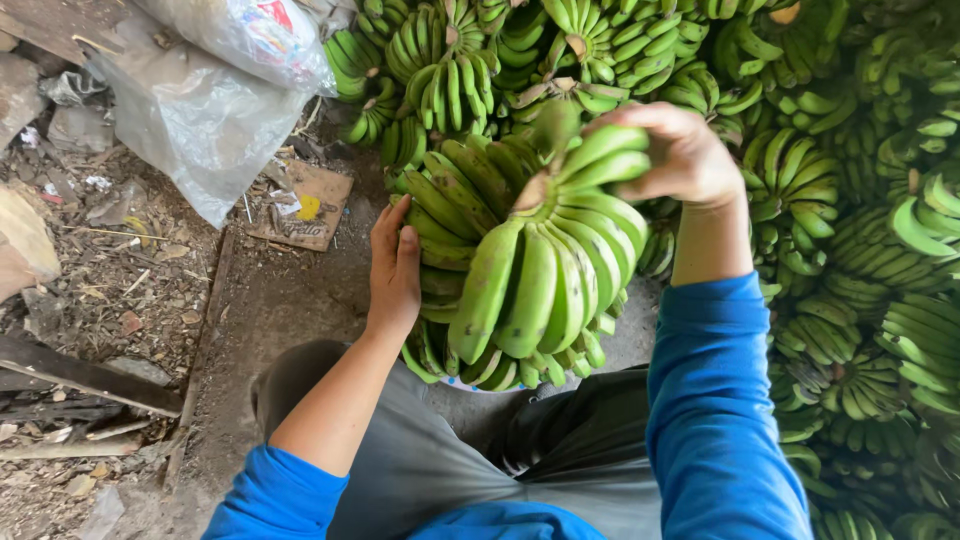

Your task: The person picks up bunches of green bananas from a large pile on the ground and places them into a plastic bowl by hand.

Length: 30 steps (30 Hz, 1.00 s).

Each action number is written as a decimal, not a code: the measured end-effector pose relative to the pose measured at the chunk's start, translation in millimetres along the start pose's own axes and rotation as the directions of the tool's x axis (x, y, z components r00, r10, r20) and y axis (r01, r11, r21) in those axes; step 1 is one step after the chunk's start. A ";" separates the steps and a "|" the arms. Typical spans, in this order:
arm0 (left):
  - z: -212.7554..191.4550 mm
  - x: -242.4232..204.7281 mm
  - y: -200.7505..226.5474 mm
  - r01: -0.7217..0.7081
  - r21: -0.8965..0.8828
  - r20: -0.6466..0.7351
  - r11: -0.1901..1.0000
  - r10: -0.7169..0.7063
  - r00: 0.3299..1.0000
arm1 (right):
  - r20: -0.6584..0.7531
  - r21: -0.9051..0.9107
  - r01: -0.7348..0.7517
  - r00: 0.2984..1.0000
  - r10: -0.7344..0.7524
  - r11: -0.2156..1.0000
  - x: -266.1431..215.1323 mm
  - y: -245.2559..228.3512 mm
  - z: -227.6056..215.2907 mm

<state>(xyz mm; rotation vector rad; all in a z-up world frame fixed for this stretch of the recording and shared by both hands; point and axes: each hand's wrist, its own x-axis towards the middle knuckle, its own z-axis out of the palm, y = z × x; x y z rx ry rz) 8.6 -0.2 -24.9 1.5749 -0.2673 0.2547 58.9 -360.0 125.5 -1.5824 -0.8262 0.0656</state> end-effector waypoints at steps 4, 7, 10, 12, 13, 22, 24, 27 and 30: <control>1.2 0.6 -2.1 -0.061 0.051 -0.042 0.997 0.063 0.997 | -0.262 -0.074 -0.241 0.941 0.214 0.968 16.3 37.8 33.5; -0.1 4.9 -5.2 -0.030 0.055 -0.068 0.998 0.033 0.997 | -0.403 0.071 -0.154 0.899 0.170 0.985 13.0 60.4 49.9; 0.4 8.6 -2.3 -0.005 0.049 -0.085 0.999 0.010 0.996 | -0.486 -0.276 -0.142 0.874 -0.011 0.951 -0.5 48.2 63.4; 0.2 8.3 2.4 -0.023 0.072 -0.090 0.997 0.029 0.996 | -0.687 -0.369 -0.339 0.726 -0.009 0.865 -12.2 28.5 81.5; 1.3 6.0 4.9 -0.038 0.094 -0.093 0.995 0.047 0.995 | -0.768 -0.393 -0.440 0.640 -0.025 0.808 -20.4 18.1 93.1; 2.1 1.4 14.8 -0.017 0.098 -0.071 0.995 0.024 0.997 | -0.596 -0.686 -0.469 0.801 -0.059 0.556 -42.8 -11.4 176.4; 1.5 5.1 16.7 -0.019 0.087 -0.061 0.996 0.024 0.998 | -0.562 -0.707 -0.417 0.821 -0.097 0.571 -30.2 -16.8 180.1; 1.5 3.0 19.0 -0.031 0.107 -0.064 0.994 0.038 0.997 | -0.539 -0.743 -0.367 0.824 -0.175 0.559 -17.6 -29.7 183.5; 1.0 5.2 20.1 0.001 0.066 -0.053 0.998 0.003 0.999 | -0.552 -0.703 -0.328 0.810 -0.195 0.630 -17.2 -53.3 174.9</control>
